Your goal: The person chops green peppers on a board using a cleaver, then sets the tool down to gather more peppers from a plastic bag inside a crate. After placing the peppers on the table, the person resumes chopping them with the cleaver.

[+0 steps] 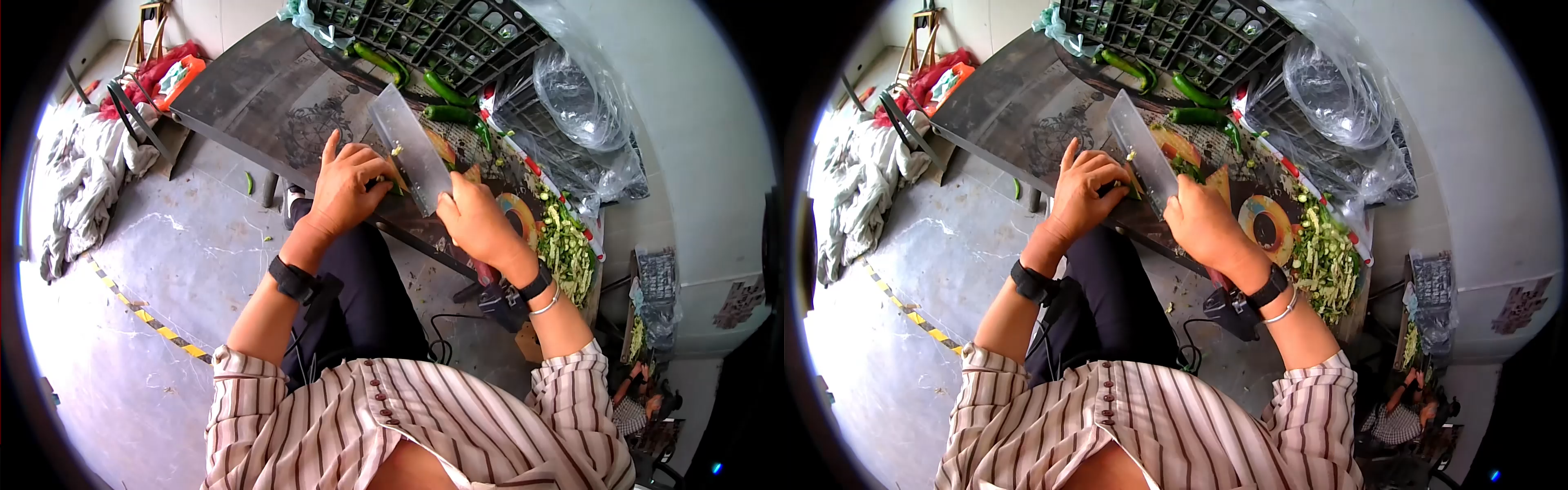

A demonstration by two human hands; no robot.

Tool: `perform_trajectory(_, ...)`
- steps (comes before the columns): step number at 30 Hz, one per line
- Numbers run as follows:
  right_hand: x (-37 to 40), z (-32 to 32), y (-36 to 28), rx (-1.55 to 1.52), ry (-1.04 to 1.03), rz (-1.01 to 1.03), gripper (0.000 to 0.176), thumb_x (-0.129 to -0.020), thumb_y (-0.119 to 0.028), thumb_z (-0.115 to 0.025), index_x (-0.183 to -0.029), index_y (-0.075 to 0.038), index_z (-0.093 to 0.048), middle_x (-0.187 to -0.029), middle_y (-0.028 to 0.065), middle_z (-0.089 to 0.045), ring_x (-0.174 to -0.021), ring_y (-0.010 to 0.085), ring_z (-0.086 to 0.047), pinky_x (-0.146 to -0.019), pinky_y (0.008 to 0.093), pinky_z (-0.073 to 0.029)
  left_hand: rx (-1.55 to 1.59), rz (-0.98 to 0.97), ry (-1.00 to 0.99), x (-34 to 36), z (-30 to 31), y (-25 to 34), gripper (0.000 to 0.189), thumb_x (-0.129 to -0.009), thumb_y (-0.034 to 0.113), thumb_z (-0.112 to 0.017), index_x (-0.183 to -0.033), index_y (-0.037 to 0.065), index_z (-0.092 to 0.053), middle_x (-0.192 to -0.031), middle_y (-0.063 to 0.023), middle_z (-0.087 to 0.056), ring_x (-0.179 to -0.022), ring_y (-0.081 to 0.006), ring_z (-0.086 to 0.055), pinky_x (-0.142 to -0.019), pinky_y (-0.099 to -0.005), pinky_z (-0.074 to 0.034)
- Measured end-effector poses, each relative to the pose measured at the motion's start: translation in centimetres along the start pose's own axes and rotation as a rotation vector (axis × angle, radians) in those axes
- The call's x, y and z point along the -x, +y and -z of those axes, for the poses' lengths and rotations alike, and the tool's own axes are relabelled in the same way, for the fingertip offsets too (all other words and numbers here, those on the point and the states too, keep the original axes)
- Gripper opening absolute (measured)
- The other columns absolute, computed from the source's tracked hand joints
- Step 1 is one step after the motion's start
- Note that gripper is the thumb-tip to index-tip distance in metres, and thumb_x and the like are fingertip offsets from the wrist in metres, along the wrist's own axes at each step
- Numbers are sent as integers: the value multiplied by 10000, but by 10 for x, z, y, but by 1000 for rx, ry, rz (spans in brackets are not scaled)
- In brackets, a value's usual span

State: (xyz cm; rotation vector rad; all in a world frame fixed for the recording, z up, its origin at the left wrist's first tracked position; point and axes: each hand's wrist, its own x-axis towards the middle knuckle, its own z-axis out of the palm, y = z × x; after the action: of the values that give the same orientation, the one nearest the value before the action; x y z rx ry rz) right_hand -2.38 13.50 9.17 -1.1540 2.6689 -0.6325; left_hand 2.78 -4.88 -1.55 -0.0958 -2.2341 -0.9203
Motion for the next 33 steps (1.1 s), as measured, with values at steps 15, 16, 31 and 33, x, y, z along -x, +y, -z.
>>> perform_trajectory(15, -17, 2, -8, 30, -144, -7, 213, -850, -120, -532, -820, 84, -478, -756, 319, -568, -766, 484, -566, -669, 504, -457, 13, 19, -33, -1, 2, 0, 102, -685, 117, -727, -742, 153, -651, -865, 45, -595, -997, -171, -556, -1095, -522, -230)
perform_trajectory(16, -23, 1, -8, 5, -165, -43, 204, -846, -115, -533, -818, 81, -483, -753, 317, -568, -767, 485, -566, -669, 504, -458, 13, 35, -58, -1, 2, 0, 100, -686, 117, -727, -740, 150, -649, -857, 45, -593, -997, -170, -556, -1091, -527, -231)
perform_trajectory(31, -26, -7, 10, -64, 32, -23, 225, -858, -131, -509, -842, 93, -503, -704, 307, -570, -723, 472, -580, -636, 503, -461, 54, 17, -34, 2, 2, -1, 140, -698, 85, -716, -809, 155, -667, -877, 23, -608, -1042, -194, -546, -1110, -541, -184)
perform_trajectory(33, -17, -4, 0, 10, 38, 58, 225, -862, -133, -515, -834, 90, -500, -694, 304, -568, -715, 468, -583, -634, 503, -463, 33, -20, -30, 1, 4, -1, 158, -696, 80, -715, -827, 153, -664, -887, 25, -607, -1046, -199, -542, -1115, -538, -185)
